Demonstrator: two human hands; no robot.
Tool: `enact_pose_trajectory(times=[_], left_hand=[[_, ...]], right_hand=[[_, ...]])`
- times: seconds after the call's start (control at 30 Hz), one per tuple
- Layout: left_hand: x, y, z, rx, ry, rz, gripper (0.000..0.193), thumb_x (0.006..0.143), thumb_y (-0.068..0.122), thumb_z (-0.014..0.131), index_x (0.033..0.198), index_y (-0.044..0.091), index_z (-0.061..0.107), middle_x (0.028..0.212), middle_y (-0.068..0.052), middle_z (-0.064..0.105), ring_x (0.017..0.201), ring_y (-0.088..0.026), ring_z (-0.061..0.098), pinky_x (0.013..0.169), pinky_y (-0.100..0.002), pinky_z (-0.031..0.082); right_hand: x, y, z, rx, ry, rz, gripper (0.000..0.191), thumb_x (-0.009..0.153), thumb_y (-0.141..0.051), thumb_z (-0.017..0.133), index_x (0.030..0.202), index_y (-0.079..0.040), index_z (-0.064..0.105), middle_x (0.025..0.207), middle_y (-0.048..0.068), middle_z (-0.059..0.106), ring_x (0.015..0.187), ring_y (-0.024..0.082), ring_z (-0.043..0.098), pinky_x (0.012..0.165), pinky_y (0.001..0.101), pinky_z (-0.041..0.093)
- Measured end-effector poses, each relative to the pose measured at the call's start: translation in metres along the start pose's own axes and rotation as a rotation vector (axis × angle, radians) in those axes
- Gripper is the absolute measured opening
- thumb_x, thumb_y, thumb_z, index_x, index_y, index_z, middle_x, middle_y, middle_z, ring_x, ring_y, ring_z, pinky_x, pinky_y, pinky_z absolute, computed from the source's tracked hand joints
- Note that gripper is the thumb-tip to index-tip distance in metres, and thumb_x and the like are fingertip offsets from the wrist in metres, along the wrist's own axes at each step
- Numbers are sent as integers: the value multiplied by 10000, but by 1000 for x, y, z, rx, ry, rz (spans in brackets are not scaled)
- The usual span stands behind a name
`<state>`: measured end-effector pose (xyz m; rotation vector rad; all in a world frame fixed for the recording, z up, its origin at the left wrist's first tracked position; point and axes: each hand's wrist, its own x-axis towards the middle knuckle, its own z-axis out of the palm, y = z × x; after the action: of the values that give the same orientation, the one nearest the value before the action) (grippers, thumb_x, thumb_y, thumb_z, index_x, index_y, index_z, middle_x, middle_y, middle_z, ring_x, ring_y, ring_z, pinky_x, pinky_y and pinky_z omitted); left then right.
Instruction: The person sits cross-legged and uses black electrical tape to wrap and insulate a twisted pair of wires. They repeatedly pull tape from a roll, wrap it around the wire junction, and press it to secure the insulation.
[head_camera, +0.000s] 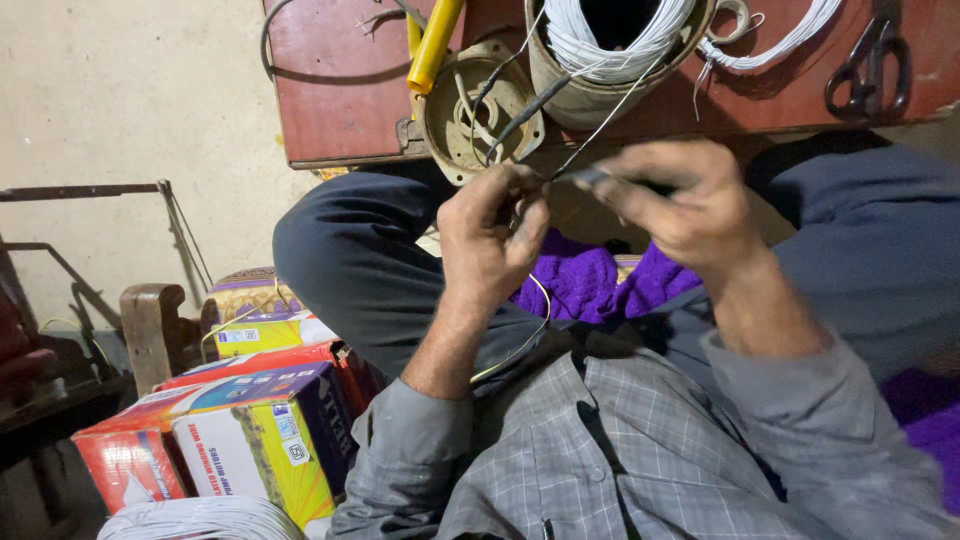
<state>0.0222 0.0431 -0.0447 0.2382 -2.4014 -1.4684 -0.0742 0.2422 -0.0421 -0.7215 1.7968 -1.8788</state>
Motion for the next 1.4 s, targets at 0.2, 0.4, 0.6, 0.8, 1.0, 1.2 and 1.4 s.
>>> enact_pose_trajectory(times=[0.2, 0.4, 0.6, 0.8, 1.0, 1.2, 1.4], left_hand=[[-1, -2, 3, 353, 66, 259, 214, 903, 71, 777, 1073, 38, 651, 884, -111, 655, 798, -308, 663, 725, -408, 545], [6, 2, 6, 488, 51, 374, 251, 852, 79, 801, 1070, 42, 681, 844, -82, 638, 756, -274, 647, 683, -397, 527], [9, 23, 4, 536, 85, 348, 253, 787, 104, 778, 1014, 75, 671, 866, -91, 641, 848, -341, 634, 761, -436, 523], [10, 31, 0, 364, -57, 192, 203, 899, 95, 753, 1083, 51, 680, 956, -104, 685, 903, -330, 679, 827, -432, 545], [23, 28, -19, 62, -232, -127, 204, 897, 127, 733, 1061, 6, 723, 799, -80, 692, 651, -160, 642, 639, -305, 545], [32, 27, -24, -135, -293, -282, 189, 907, 119, 664, 1038, -10, 703, 735, -23, 651, 651, -62, 613, 610, -251, 513], [31, 24, -21, -157, -257, -284, 194, 919, 114, 653, 1041, -25, 710, 755, 1, 646, 669, -43, 587, 612, -229, 511]], right_hand=[[67, -21, 13, -615, -147, -36, 168, 953, -178, 735, 1058, -56, 783, 898, 142, 756, 759, 218, 741, 688, 343, 553], [77, -19, 22, -822, -184, 107, 221, 924, -279, 725, 1039, -107, 805, 917, 152, 749, 802, 331, 724, 722, 425, 558], [52, -15, -4, -398, -140, -34, 221, 1010, -186, 733, 1153, -17, 732, 1018, 110, 765, 898, 158, 734, 791, 305, 560], [3, 29, -2, -69, 137, 64, 121, 1000, -107, 744, 1053, -25, 672, 985, 42, 706, 910, 90, 649, 827, 252, 543], [5, 59, 32, -751, 376, -326, 341, 823, -86, 861, 948, -24, 550, 886, 138, 597, 735, 264, 621, 622, 395, 499], [16, 38, 31, -828, 349, -564, 391, 820, 21, 811, 1127, -59, 582, 989, 115, 593, 840, 284, 650, 677, 402, 540], [8, 28, 28, -913, 306, -649, 469, 842, 20, 869, 1212, -81, 600, 1014, 103, 577, 821, 263, 642, 686, 410, 558]])
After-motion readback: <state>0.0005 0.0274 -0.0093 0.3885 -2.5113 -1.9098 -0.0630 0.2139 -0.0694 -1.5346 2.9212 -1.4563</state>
